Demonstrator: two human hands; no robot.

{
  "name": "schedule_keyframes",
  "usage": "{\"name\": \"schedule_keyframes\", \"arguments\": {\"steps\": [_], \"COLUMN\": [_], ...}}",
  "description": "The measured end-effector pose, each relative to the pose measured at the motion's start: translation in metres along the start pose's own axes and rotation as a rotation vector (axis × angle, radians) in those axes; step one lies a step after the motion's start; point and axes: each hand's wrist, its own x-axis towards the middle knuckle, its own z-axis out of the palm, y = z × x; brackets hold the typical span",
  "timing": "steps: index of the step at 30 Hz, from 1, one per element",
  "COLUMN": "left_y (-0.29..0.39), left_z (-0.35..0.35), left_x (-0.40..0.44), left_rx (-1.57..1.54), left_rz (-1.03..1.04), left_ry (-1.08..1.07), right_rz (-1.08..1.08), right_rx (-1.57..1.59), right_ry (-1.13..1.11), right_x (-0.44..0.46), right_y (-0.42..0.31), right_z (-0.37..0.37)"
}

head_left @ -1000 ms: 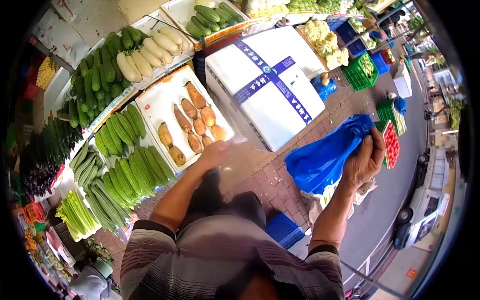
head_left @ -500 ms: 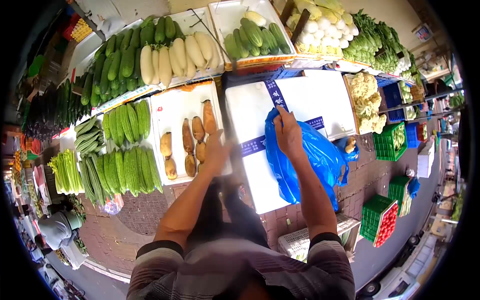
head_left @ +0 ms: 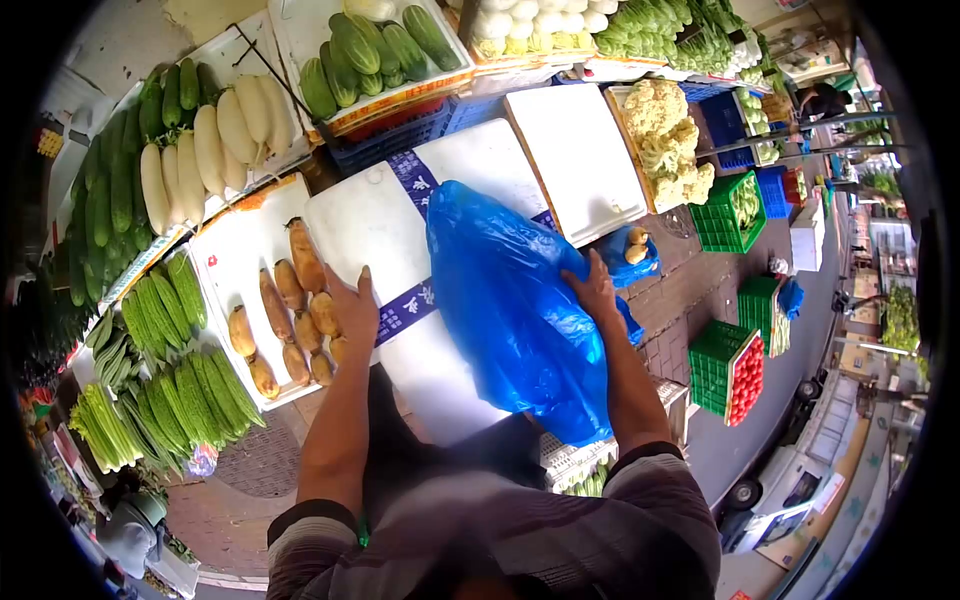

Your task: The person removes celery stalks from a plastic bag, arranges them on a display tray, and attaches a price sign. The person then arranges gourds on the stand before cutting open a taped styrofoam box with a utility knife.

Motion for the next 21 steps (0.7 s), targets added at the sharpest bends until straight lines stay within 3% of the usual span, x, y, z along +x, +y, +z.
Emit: {"name": "schedule_keyframes", "arguments": {"steps": [2, 3, 7, 9, 10, 13, 14, 18, 21], "left_y": [0.009, 0.014, 0.033, 0.009, 0.03, 0.047, 0.036, 0.012, 0.027], "left_z": [0.0, 0.0, 0.001, 0.005, 0.005, 0.005, 0.006, 0.007, 0.009], "left_x": [0.0, -0.003, -0.007, 0.002, -0.006, -0.013, -0.01, -0.001, -0.009], "left_rx": [0.02, 0.03, 0.064, 0.201, 0.176, 0.264, 0.337, 0.278, 0.406], "left_rz": [0.017, 0.018, -0.001, 0.129, 0.017, -0.012, 0.003, 0.063, -0.121], "left_ry": [0.012, 0.012, 0.019, 0.066, 0.039, 0.068, 0.093, 0.085, 0.145], "right_rz": [-0.007, 0.085, 0.151, 0.076, 0.037, 0.06, 0.066, 0.135, 0.094], "right_rx": [0.31, 0.125, 0.201, 0.226, 0.237, 0.279, 0.247, 0.256, 0.309], "right_ry": [-0.252, -0.179, -0.219, -0.136, -0.112, -0.113, -0.248, -0.279, -0.24], "right_x": [0.006, 0.005, 0.001, 0.008, 0.004, 0.001, 0.008, 0.004, 0.008], "right_y": [0.014, -0.004, -0.024, -0.012, -0.009, -0.013, -0.009, -0.018, -0.017], "right_z": [0.029, 0.033, 0.018, 0.034, 0.032, 0.024, 0.025, 0.005, 0.014]}}
